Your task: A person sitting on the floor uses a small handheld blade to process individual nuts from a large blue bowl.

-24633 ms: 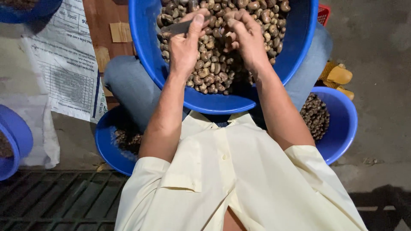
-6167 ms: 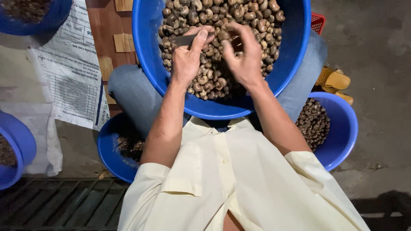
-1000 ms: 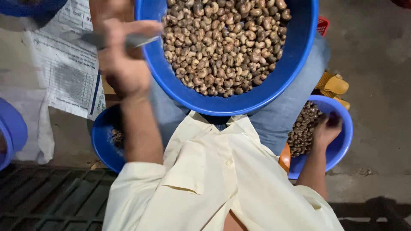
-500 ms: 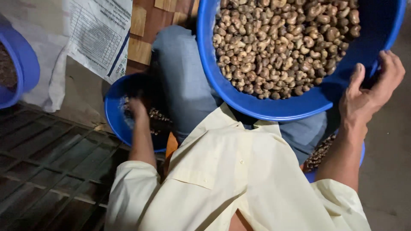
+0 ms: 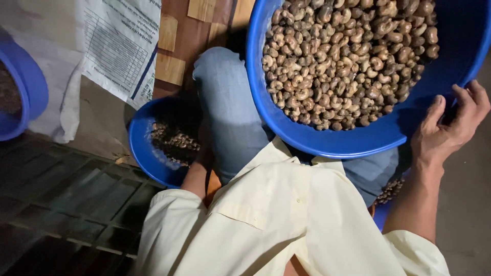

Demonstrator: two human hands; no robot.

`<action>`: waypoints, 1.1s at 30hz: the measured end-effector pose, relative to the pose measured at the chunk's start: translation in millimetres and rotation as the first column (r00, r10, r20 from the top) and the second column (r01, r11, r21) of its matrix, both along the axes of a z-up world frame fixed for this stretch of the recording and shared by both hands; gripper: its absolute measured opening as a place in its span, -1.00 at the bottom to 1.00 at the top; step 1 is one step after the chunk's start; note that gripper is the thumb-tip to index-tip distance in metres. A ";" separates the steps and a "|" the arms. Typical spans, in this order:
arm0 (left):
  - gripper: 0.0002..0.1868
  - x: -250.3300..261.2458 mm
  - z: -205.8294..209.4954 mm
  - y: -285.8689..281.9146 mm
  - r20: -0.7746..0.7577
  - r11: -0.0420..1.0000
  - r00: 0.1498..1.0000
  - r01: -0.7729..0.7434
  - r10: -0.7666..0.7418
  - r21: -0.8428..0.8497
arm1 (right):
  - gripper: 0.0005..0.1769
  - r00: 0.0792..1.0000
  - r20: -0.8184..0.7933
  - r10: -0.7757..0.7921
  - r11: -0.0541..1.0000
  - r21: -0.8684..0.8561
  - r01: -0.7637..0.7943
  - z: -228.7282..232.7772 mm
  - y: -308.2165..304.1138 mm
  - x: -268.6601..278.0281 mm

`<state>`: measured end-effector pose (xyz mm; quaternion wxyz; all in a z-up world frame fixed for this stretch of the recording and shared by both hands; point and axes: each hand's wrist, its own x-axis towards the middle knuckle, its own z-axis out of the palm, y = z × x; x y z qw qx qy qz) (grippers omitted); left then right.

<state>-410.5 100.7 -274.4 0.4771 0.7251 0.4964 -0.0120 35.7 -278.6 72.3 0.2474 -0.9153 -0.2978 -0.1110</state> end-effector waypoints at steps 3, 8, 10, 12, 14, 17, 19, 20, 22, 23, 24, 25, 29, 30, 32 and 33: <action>-0.56 23.2 20.1 17.8 -0.018 0.996 1.000 -0.007 0.008 0.087 | -0.71 0.999 -0.017 -0.032 0.999 0.003 0.032 -9.3 -6.6 2.0; -0.55 65.5 47.9 50.7 -0.042 0.973 0.999 -0.022 0.032 0.231 | -0.73 0.999 -0.025 -0.029 1.000 0.002 0.029 -5.2 -1.5 1.6; -0.54 84.7 51.2 64.2 -0.047 0.956 0.997 -0.037 0.053 0.291 | -0.75 0.999 -0.031 -0.037 0.999 0.005 0.038 -7.5 0.5 3.5; -0.54 98.8 55.4 73.5 -0.059 0.938 0.995 -0.052 0.077 0.342 | -0.73 0.996 -0.061 -0.058 0.998 -0.001 0.058 -8.4 -0.7 3.2; -0.53 111.0 55.0 85.0 -0.071 0.914 0.992 -0.071 0.108 0.398 | -0.71 0.998 -0.050 -0.047 0.999 0.006 0.048 -9.8 -0.8 4.6; -0.51 107.9 50.9 118.3 -0.084 0.866 0.984 -0.097 0.159 0.491 | -0.70 0.998 -0.059 -0.025 0.999 0.029 0.027 -6.3 6.4 4.3; -0.51 128.1 7.1 146.2 -0.086 0.846 0.981 -0.104 0.174 0.523 | -0.72 0.997 -0.080 -0.016 0.999 0.042 0.020 -3.4 9.9 3.3; -0.51 128.5 -23.6 172.9 -0.081 0.860 0.976 -0.136 0.201 0.493 | -0.72 0.997 -0.079 -0.024 0.999 0.026 0.026 -3.5 11.0 3.3; -0.47 152.8 -36.1 198.7 -0.074 0.872 0.971 -0.170 0.229 0.460 | -0.72 0.997 -0.076 -0.030 0.999 0.010 0.031 -3.0 11.4 3.4; -0.57 176.4 -17.7 199.1 -0.052 0.884 0.982 -0.142 0.184 0.445 | -0.73 0.997 -0.070 -0.042 0.999 -0.012 0.041 -3.0 11.6 3.5; -0.67 199.9 0.7 199.5 -0.029 0.896 0.990 -0.113 0.139 0.430 | -0.73 0.997 -0.062 -0.053 0.998 -0.033 0.051 -3.2 11.7 3.5; -0.67 216.4 -4.6 202.3 -0.028 0.896 0.990 -0.114 0.139 0.429 | -0.73 0.997 -0.061 -0.053 0.998 -0.034 0.051 -2.7 13.0 3.7; -0.67 272.2 10.5 194.6 -0.160 0.874 0.987 0.059 0.022 0.482 | -0.74 0.996 -0.066 -0.063 0.997 -0.047 0.060 -7.0 10.0 4.6; -0.65 283.9 23.4 187.8 -0.196 0.886 0.979 0.137 -0.054 0.442 | -0.74 0.997 -0.041 -0.059 0.997 -0.057 0.057 -9.8 6.6 4.1; -0.63 286.7 22.6 179.3 -0.219 0.880 0.967 0.216 -0.132 0.424 | -0.74 0.998 -0.043 -0.053 0.998 -0.048 0.051 -15.0 2.0 5.4; -0.59 288.0 22.4 174.4 -0.238 0.866 0.948 0.295 -0.212 0.403 | -0.74 0.998 -0.044 -0.050 0.998 -0.039 0.048 -17.2 -1.1 5.0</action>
